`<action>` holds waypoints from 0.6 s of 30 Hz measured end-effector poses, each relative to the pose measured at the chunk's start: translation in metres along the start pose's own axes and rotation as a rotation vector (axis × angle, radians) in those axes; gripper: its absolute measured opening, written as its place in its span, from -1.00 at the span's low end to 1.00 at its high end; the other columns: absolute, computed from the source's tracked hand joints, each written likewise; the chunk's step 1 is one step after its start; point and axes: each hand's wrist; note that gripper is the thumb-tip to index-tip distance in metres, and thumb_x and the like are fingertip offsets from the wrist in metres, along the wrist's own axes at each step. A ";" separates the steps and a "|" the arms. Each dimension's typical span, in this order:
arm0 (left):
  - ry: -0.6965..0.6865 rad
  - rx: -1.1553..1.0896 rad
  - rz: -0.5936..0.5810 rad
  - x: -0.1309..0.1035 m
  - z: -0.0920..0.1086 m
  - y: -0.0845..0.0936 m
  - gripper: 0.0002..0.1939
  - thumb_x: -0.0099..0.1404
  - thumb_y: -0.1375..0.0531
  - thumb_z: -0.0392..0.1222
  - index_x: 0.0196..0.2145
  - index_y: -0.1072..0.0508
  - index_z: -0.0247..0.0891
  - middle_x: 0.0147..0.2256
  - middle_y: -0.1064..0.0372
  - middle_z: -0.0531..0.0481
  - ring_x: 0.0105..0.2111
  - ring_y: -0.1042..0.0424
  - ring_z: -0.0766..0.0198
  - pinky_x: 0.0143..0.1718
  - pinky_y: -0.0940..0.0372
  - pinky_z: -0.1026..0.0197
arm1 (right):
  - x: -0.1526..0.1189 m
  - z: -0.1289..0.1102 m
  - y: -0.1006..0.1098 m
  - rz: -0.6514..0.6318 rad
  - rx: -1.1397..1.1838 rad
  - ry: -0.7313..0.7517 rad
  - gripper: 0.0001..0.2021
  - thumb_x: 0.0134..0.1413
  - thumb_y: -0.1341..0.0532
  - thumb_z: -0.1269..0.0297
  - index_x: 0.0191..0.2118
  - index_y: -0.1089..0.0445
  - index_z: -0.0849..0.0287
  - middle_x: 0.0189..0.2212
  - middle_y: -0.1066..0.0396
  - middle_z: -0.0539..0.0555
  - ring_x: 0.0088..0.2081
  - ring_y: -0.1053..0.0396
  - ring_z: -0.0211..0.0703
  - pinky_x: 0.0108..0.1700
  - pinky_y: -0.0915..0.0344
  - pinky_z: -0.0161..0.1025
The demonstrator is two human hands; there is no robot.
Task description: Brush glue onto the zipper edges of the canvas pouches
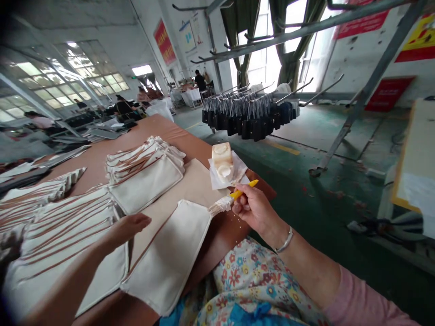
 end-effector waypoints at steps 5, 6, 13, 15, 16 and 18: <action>0.009 0.102 0.013 0.017 0.021 -0.065 -0.69 0.28 -0.13 0.00 -0.21 -0.57 -0.20 -0.23 -0.57 -0.08 -0.22 -0.50 0.14 -0.27 -0.23 0.24 | 0.001 0.008 0.006 0.083 0.097 -0.079 -0.76 -0.09 -0.47 0.38 -0.45 -0.36 0.22 -0.74 -0.12 -0.20 -0.71 0.06 -0.50 -0.61 -0.14 -0.49; 0.027 0.105 0.036 0.022 0.026 -0.073 -0.68 0.29 -0.13 0.02 -0.17 -0.57 -0.20 -0.18 -0.57 -0.11 -0.19 -0.50 0.13 -0.25 -0.23 0.23 | 0.001 0.009 0.008 0.096 0.095 -0.082 -0.74 -0.09 -0.48 0.38 -0.47 -0.34 0.22 -0.74 -0.13 -0.20 -0.71 0.06 -0.50 -0.61 -0.15 -0.48; 0.101 0.128 0.238 0.032 0.049 -0.098 -0.72 0.34 -0.15 0.03 -0.21 -0.54 -0.19 -0.11 -0.51 -0.17 -0.17 -0.48 0.04 -0.32 -0.21 0.18 | 0.003 0.014 0.020 0.129 0.093 -0.095 -0.67 -0.10 -0.49 0.38 -0.50 -0.28 0.18 -0.74 -0.12 -0.20 -0.71 0.06 -0.48 -0.61 -0.17 -0.46; 0.047 0.133 0.287 0.024 0.054 -0.101 -0.77 0.37 -0.13 -0.04 -0.26 -0.52 -0.21 -0.16 -0.49 -0.16 -0.19 -0.47 0.07 -0.31 -0.22 0.18 | 0.003 0.016 0.020 0.126 0.088 -0.089 -0.67 -0.10 -0.49 0.38 -0.50 -0.28 0.19 -0.74 -0.12 -0.20 -0.72 0.06 -0.49 -0.61 -0.17 -0.46; 0.010 0.135 0.310 0.017 0.057 -0.101 -0.79 0.39 -0.12 -0.08 -0.27 -0.50 -0.22 -0.18 -0.49 -0.15 -0.18 -0.46 0.09 -0.28 -0.23 0.18 | 0.002 0.016 0.020 0.129 0.085 -0.083 -0.68 -0.10 -0.49 0.38 -0.50 -0.29 0.20 -0.74 -0.12 -0.20 -0.72 0.06 -0.50 -0.61 -0.17 -0.47; -0.077 0.140 0.363 -0.002 0.062 -0.102 -0.81 0.43 -0.09 -0.15 -0.24 -0.48 -0.23 -0.16 -0.46 -0.15 -0.13 -0.43 0.12 -0.18 -0.25 0.17 | 0.001 0.016 0.018 0.139 0.071 -0.062 -0.69 -0.11 -0.50 0.38 -0.48 -0.31 0.21 -0.74 -0.11 -0.20 -0.72 0.05 -0.50 -0.62 -0.17 -0.47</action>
Point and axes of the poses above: each hand's wrist, its own x-axis towards the middle knuckle, its own y-axis out of the back of the hand, z = x × y
